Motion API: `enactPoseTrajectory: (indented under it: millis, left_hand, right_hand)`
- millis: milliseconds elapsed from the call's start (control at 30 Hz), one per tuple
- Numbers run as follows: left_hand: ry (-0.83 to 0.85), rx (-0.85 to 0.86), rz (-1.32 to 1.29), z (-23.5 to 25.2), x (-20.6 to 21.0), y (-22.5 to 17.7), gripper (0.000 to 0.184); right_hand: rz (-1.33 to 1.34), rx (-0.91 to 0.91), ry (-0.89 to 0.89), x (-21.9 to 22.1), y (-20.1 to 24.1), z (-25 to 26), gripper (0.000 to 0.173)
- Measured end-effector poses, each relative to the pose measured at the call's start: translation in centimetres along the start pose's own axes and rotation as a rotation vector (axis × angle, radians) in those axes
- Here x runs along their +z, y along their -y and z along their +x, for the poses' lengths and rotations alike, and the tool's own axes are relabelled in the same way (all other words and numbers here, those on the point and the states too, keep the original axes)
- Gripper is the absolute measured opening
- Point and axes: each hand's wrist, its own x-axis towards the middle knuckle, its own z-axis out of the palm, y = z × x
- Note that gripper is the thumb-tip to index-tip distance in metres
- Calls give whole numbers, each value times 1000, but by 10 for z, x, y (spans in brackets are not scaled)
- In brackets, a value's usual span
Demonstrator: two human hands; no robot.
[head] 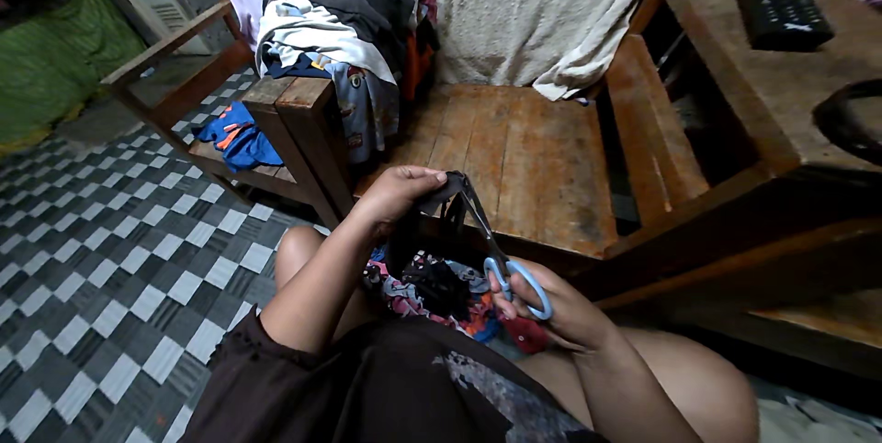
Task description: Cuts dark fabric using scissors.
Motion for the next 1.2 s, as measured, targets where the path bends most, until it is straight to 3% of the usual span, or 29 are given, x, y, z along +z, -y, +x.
enactPoseTrajectory:
  millis: [233, 533, 700, 900, 967, 1033, 1100, 1133, 1200]
  left_hand:
    - [42, 34, 98, -3, 2, -6, 14]
    - [317, -24, 76, -5, 2, -8, 21]
    - [321, -27, 110, -4, -1, -9, 21]
    - [338, -37, 105, 5, -14, -9, 22]
    - [289, -22, 107, 10, -17, -2, 21]
    - [130, 25, 192, 14, -15, 10, 9]
    - [-51, 63, 292, 18, -11, 26, 39]
    - [-149, 79, 265, 19, -7, 36, 43]
    - [-255, 76, 92, 17, 7, 58, 27]
  right_hand:
    - [19, -33, 2, 2, -2, 1, 40]
    - [5, -36, 20, 1, -2, 2, 46]
    - [25, -37, -8, 2, 0, 2, 46]
    - [-16, -40, -31, 2, 0, 2, 35]
    - [-31, -13, -47, 4, 0, 3, 33]
    - [-71, 28, -88, 6, 2, 4, 24]
    - [-123, 57, -136, 9, 4, 6, 13]
    - [-149, 70, -160, 10, 4, 8, 12]
    - [-227, 99, -200, 10, 4, 12, 14]
